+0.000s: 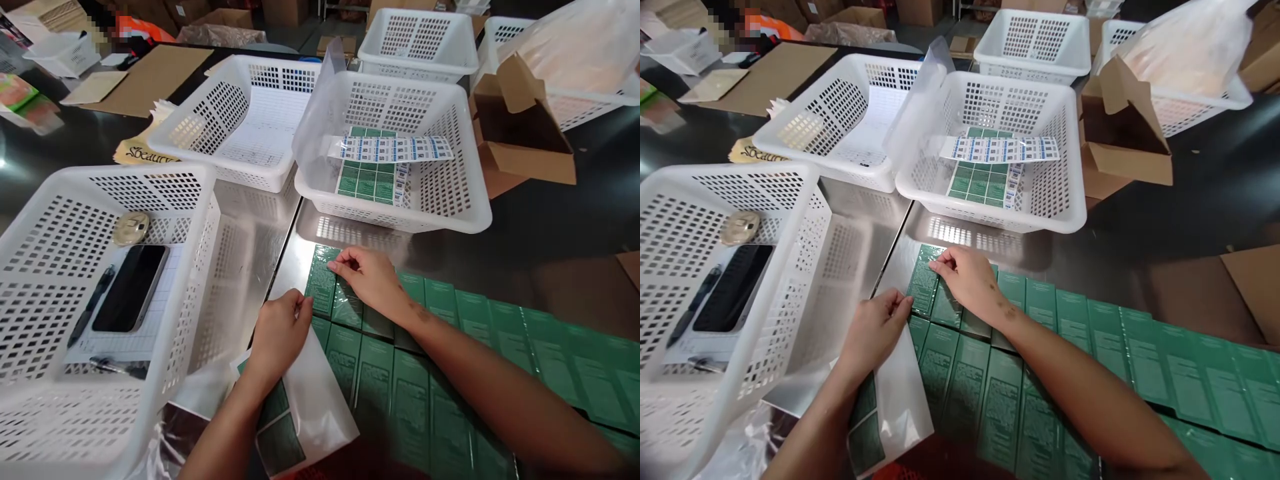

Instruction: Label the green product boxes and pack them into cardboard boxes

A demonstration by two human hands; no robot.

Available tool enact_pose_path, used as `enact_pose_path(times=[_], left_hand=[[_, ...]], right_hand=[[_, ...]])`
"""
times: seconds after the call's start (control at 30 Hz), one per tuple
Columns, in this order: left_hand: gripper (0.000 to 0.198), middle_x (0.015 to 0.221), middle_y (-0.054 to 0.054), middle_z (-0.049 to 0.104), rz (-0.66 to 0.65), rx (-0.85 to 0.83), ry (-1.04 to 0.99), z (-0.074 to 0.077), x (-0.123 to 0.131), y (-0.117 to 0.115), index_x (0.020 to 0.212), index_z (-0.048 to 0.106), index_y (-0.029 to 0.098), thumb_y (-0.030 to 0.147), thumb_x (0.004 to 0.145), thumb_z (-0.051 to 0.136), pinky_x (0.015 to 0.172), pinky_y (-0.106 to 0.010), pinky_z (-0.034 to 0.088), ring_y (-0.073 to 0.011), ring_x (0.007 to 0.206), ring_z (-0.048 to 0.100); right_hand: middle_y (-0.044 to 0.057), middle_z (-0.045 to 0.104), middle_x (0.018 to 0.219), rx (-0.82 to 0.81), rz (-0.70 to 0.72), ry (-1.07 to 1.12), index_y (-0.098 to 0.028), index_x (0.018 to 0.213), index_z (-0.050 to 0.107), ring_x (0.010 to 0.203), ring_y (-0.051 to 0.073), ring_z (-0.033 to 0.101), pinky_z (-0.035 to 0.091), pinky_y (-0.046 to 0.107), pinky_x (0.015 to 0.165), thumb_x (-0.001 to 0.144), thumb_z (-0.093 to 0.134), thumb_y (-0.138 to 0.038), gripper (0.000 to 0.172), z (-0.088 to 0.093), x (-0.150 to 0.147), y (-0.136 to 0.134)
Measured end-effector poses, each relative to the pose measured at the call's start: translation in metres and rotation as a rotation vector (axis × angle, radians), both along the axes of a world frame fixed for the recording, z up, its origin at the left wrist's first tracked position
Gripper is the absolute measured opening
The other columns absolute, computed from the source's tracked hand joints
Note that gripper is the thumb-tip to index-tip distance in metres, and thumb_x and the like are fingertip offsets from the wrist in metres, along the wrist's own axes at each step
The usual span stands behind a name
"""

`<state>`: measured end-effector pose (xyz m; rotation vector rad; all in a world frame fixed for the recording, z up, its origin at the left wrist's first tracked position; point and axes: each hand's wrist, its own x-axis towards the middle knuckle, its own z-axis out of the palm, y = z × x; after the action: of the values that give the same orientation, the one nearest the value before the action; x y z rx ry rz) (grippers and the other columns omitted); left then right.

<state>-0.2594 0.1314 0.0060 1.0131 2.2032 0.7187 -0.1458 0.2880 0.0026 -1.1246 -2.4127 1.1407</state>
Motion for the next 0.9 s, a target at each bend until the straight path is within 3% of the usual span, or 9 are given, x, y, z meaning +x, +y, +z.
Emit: enact_pose_path(times=[0.2, 0.3, 0.47, 0.6, 0.7, 0.77, 0.83, 0.87, 0.9], left_hand=[[0.032, 0.054, 0.004, 0.045, -0.005, -0.047, 0.039, 0.002, 0.003, 0.001, 0.062, 0.04, 0.023, 0.033, 0.092, 0.046, 0.058, -0.027, 0.024, -0.016, 0.054, 0.042], [0.032, 0.057, 0.002, 0.048, -0.01, -0.116, 0.098, 0.004, 0.003, 0.003, 0.064, 0.04, 0.024, 0.034, 0.093, 0.046, 0.058, -0.028, 0.023, -0.0177, 0.056, 0.045], [0.032, 0.06, -0.001, 0.055, 0.026, -0.212, 0.169, 0.012, -0.003, -0.003, 0.067, 0.047, 0.024, 0.046, 0.09, 0.053, 0.058, -0.028, 0.026, -0.0227, 0.062, 0.054], [0.021, 0.065, 0.0, 0.061, 0.067, -0.073, 0.137, 0.022, -0.002, -0.017, 0.085, 0.058, 0.024, 0.043, 0.092, 0.052, 0.062, -0.027, 0.032, -0.0222, 0.065, 0.059], [0.023, 0.06, 0.002, 0.06, 0.219, 0.101, 0.201, 0.031, 0.001, -0.031, 0.091, 0.06, 0.023, 0.044, 0.092, 0.05, 0.06, -0.027, 0.034, -0.0202, 0.059, 0.059], [0.026, 0.057, 0.003, 0.057, 0.365, 0.198, 0.25, 0.037, 0.003, -0.04, 0.09, 0.06, 0.023, 0.047, 0.091, 0.052, 0.058, -0.027, 0.034, -0.019, 0.054, 0.057], [0.027, 0.056, 0.003, 0.057, 0.486, 0.27, 0.267, 0.041, 0.004, -0.045, 0.088, 0.06, 0.022, 0.048, 0.091, 0.052, 0.057, -0.026, 0.036, -0.0184, 0.053, 0.056], [0.028, 0.057, 0.003, 0.058, 0.535, 0.301, 0.266, 0.043, 0.005, -0.047, 0.088, 0.061, 0.022, 0.048, 0.091, 0.052, 0.057, -0.026, 0.037, -0.0184, 0.054, 0.057], [0.028, 0.06, 0.002, 0.06, 0.581, 0.329, 0.263, 0.044, 0.005, -0.047, 0.088, 0.061, 0.022, 0.048, 0.091, 0.051, 0.058, -0.026, 0.038, -0.0184, 0.056, 0.058]], right_hand=[[0.001, 0.064, 0.072, 0.105, 0.011, -0.04, -0.022, 0.068, 0.058, 0.066, 0.018, 0.055, 0.034, 0.03, 0.056, 0.088, 0.065, -0.038, 0.026, -0.002, -0.003, -0.001], [0.002, 0.062, 0.077, 0.18, -0.031, -0.05, -0.022, 0.08, 0.056, 0.067, 0.019, 0.055, 0.034, 0.03, 0.056, 0.084, 0.069, -0.039, 0.022, -0.003, -0.001, -0.003], [0.006, 0.062, 0.084, 0.241, -0.07, -0.122, -0.021, 0.105, 0.046, 0.064, 0.022, 0.057, 0.033, 0.031, 0.053, 0.084, 0.064, -0.051, 0.041, -0.001, -0.004, -0.007], [0.015, 0.065, 0.097, 0.316, -0.031, -0.261, -0.019, 0.107, 0.046, 0.077, 0.031, 0.063, 0.039, 0.034, 0.059, 0.081, 0.066, -0.06, 0.052, 0.007, -0.017, -0.001], [0.009, 0.064, 0.082, 0.192, 0.004, -0.213, -0.018, 0.108, 0.045, 0.074, 0.029, 0.065, 0.043, 0.035, 0.061, 0.09, 0.058, -0.047, 0.036, 0.015, -0.015, 0.001], [0.003, 0.06, 0.077, -0.05, 0.067, -0.03, -0.021, 0.11, 0.042, 0.065, 0.023, 0.065, 0.046, 0.033, 0.058, 0.095, 0.05, -0.048, 0.032, 0.02, 0.0, -0.012], [0.003, 0.06, 0.088, -0.284, 0.161, 0.215, -0.024, 0.117, 0.037, 0.065, 0.019, 0.066, 0.052, 0.032, 0.057, 0.095, 0.047, -0.052, 0.037, 0.024, 0.025, -0.04], [0.005, 0.06, 0.098, -0.315, 0.202, 0.333, -0.025, 0.123, 0.033, 0.072, 0.019, 0.067, 0.054, 0.032, 0.059, 0.094, 0.051, -0.051, 0.043, 0.025, 0.04, -0.059], [0.009, 0.056, 0.113, -0.235, 0.221, 0.445, -0.027, 0.128, 0.03, 0.083, 0.02, 0.067, 0.057, 0.034, 0.065, 0.089, 0.061, -0.048, 0.054, 0.024, 0.055, -0.079]])
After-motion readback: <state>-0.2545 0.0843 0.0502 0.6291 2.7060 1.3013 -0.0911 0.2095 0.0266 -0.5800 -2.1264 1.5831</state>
